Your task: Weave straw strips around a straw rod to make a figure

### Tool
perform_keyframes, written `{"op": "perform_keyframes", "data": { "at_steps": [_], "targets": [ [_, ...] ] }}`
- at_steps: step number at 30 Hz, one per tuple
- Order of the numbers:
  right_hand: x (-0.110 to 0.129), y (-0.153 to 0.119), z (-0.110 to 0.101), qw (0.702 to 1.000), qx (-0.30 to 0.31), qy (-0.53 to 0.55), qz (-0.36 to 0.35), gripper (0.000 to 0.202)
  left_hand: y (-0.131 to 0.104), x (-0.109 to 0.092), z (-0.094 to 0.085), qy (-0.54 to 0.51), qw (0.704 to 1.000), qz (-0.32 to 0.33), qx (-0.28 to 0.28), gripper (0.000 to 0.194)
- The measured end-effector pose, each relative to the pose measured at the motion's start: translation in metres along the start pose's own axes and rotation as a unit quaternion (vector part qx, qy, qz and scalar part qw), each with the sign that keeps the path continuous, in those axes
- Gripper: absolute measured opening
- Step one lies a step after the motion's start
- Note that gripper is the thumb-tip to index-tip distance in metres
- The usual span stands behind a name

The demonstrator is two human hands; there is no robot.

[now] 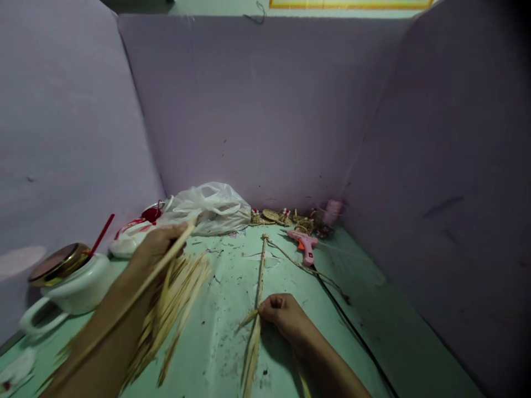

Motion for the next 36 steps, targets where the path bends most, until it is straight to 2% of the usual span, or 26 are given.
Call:
{"op": "perform_keyframes", "data": {
  "at_steps": [2, 3, 6, 7, 10, 13, 15, 18, 20, 22, 25, 27, 32, 36],
  "targets": [
    [0.000, 0.000, 0.000, 1.000, 0.002, -0.001, -0.001, 0.010, 0.002, 0.031, 0.010, 0.045, 0.997, -0.066, 0.023, 0.013],
    [0.000, 0.000, 0.000, 1.000, 0.002, -0.001, -0.002, 0.010, 0.005, 0.043, 0.013, 0.069, 0.994, -0.073, 0.034, 0.016],
    [0.000, 0.000, 0.001, 1.000, 0.004, -0.001, 0.001, 0.010, 0.017, 0.069, 0.012, 0.157, 0.984, -0.065, 0.056, 0.019],
    [-0.001, 0.000, 0.001, 1.000, 0.006, 0.001, 0.002, 0.010, 0.022, 0.073, 0.008, 0.186, 0.980, -0.049, 0.046, 0.017],
    [-0.001, 0.001, 0.001, 1.000, 0.008, 0.002, 0.003, 0.009, 0.035, 0.072, -0.006, 0.236, 0.972, 0.005, 0.012, 0.013],
    [-0.002, 0.002, 0.001, 1.000, 0.006, -0.003, 0.000, 0.008, 0.038, 0.061, -0.007, 0.317, 0.946, 0.063, 0.013, 0.014],
    [-0.004, 0.003, 0.001, 1.000, 0.008, -0.002, -0.002, 0.008, 0.033, 0.056, 0.002, 0.420, 0.901, 0.106, 0.034, 0.016],
    [-0.005, 0.005, 0.003, 1.000, 0.016, 0.004, -0.004, 0.008, 0.021, 0.061, 0.019, 0.573, 0.808, 0.125, 0.063, 0.018],
    [-0.006, 0.005, 0.003, 1.000, 0.018, 0.004, -0.001, 0.009, 0.013, 0.064, 0.026, 0.645, 0.752, 0.120, 0.055, 0.017],
    [-0.005, 0.005, 0.003, 1.000, 0.017, 0.005, -0.001, 0.009, 0.004, 0.061, 0.034, 0.685, 0.716, 0.126, 0.040, 0.020],
    [-0.004, 0.004, 0.001, 1.000, 0.015, 0.006, -0.005, 0.009, -0.006, 0.048, 0.043, 0.695, 0.701, 0.158, 0.017, 0.024],
    [-0.003, 0.003, 0.000, 1.000, 0.016, 0.007, -0.006, 0.009, -0.007, 0.042, 0.043, 0.697, 0.697, 0.170, 0.001, 0.025],
    [-0.004, 0.004, 0.000, 1.000, 0.010, 0.008, -0.008, 0.008, 0.001, 0.063, 0.034, 0.735, 0.668, 0.108, 0.042, 0.027],
    [-0.006, 0.004, 0.000, 1.000, 0.007, 0.007, -0.001, 0.007, -0.007, 0.054, 0.041, 0.721, 0.675, 0.159, 0.013, 0.038]
  ]
}}
Point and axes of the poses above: each hand's wrist, its own y-axis towards the middle knuckle, its own z-axis out of the palm, x = y × z, the point moved 8 cm from there along y, towards the middle knuckle, and after that the axes turned 10 degrees about -y, right-handed, at the moved point
